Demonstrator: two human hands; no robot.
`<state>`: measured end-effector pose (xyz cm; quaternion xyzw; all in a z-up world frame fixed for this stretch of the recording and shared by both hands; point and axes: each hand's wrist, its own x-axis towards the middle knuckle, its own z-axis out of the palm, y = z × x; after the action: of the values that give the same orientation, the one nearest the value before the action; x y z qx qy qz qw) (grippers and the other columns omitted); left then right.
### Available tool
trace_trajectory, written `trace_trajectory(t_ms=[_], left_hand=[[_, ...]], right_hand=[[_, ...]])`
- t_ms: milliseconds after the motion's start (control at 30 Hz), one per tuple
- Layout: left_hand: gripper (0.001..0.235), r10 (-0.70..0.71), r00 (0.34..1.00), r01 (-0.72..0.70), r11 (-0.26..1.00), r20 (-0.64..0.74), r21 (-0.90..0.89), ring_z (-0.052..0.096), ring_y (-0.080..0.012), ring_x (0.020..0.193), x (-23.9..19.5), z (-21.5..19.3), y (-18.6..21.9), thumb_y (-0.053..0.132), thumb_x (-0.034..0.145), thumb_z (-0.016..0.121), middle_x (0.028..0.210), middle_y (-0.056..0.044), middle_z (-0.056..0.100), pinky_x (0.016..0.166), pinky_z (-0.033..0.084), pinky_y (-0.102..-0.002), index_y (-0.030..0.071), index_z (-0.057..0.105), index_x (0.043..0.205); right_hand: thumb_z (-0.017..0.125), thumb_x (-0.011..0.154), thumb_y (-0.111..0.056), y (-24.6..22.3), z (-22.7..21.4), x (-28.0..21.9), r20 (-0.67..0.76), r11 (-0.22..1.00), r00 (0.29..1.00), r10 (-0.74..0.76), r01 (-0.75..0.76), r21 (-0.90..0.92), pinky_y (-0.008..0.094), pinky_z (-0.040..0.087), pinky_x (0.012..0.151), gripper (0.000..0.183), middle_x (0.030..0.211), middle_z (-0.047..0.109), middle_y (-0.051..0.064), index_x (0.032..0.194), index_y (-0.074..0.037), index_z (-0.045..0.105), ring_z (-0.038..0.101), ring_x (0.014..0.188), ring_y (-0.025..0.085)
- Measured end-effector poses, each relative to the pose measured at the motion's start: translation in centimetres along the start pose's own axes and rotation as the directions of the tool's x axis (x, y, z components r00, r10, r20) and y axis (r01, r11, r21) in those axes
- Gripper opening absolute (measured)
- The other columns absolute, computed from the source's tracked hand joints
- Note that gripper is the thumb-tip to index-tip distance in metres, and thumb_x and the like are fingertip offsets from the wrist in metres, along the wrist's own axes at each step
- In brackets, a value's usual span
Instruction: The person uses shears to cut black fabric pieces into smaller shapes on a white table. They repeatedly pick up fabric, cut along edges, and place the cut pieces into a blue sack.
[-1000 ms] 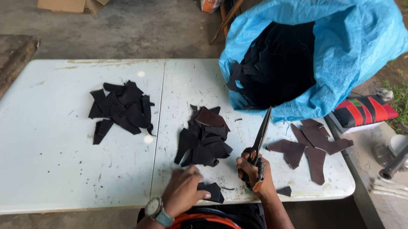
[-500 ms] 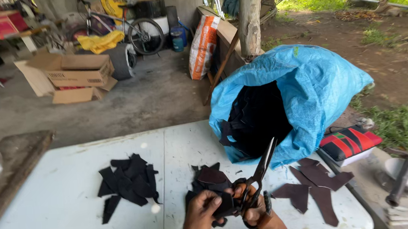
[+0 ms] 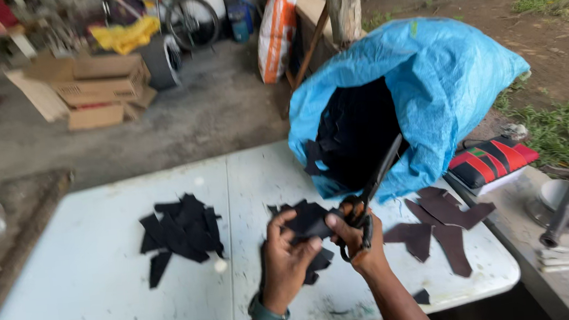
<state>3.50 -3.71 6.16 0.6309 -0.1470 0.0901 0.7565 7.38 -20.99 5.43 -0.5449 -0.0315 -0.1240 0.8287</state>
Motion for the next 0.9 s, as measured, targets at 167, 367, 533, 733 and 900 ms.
trace_trajectory(t_ms=[167,367,533,733,900], left_hand=[[0.047,0.294,0.956,-0.287,0.943,-0.019,0.166,0.070,-0.0157,0.101,0.7,0.4,2.5,0.009,0.101,0.066,0.118,-0.017,0.073,0.080,0.058,-0.027,0.003,0.042,0.140],[0.040,0.188,0.980,-0.197,0.968,0.071,0.157,0.069,-0.0140,0.096,0.8,-1.3,2.7,0.009,0.097,0.065,0.120,-0.016,0.071,0.073,0.057,-0.026,0.005,0.050,0.134],[0.031,0.261,0.965,-0.249,0.933,-0.012,0.260,0.060,-0.0151,0.089,1.4,-1.1,2.0,0.011,0.101,0.070,0.099,-0.013,0.064,0.080,0.053,-0.028,0.004,0.057,0.128],[0.015,0.328,0.945,-0.308,0.879,0.007,0.363,0.071,-0.0149,0.094,3.2,-2.5,3.9,0.006,0.094,0.071,0.100,-0.006,0.074,0.086,0.057,-0.029,0.004,0.075,0.108],[0.027,0.245,0.969,-0.227,0.920,-0.019,0.321,0.071,-0.0159,0.102,3.8,-2.4,5.4,0.004,0.087,0.075,0.110,-0.006,0.074,0.089,0.058,-0.029,0.004,0.072,0.114]], right_hand=[[0.070,0.091,-0.010,-1.1,0.6,-1.9,0.166,0.991,0.986,0.026,-0.048,0.129,0.031,0.050,0.055,0.013,0.072,0.066,0.009,0.097,0.000,0.064,0.063,0.058,0.018],[0.070,0.089,-0.008,-1.2,1.0,-2.9,0.218,0.999,0.975,0.041,-0.046,0.016,0.031,0.050,0.057,0.010,0.069,0.067,0.010,0.093,0.001,0.067,0.064,0.058,0.018],[0.080,0.084,-0.012,0.6,0.6,-2.8,0.229,0.980,0.970,0.081,-0.035,-0.197,0.030,0.051,0.054,0.020,0.066,0.066,0.008,0.088,0.000,0.066,0.064,0.056,0.017],[0.083,0.082,-0.014,4.7,-2.6,-4.2,0.166,0.928,0.920,0.354,-0.324,-0.183,0.036,0.042,0.040,0.023,0.061,0.059,0.014,0.087,-0.001,0.065,0.052,0.044,0.023],[0.073,0.084,-0.017,6.5,-3.2,-7.0,0.373,0.912,0.876,0.304,-0.155,-0.379,0.031,0.055,0.067,0.022,0.085,0.063,0.003,0.102,-0.007,0.064,0.062,0.074,0.013]])
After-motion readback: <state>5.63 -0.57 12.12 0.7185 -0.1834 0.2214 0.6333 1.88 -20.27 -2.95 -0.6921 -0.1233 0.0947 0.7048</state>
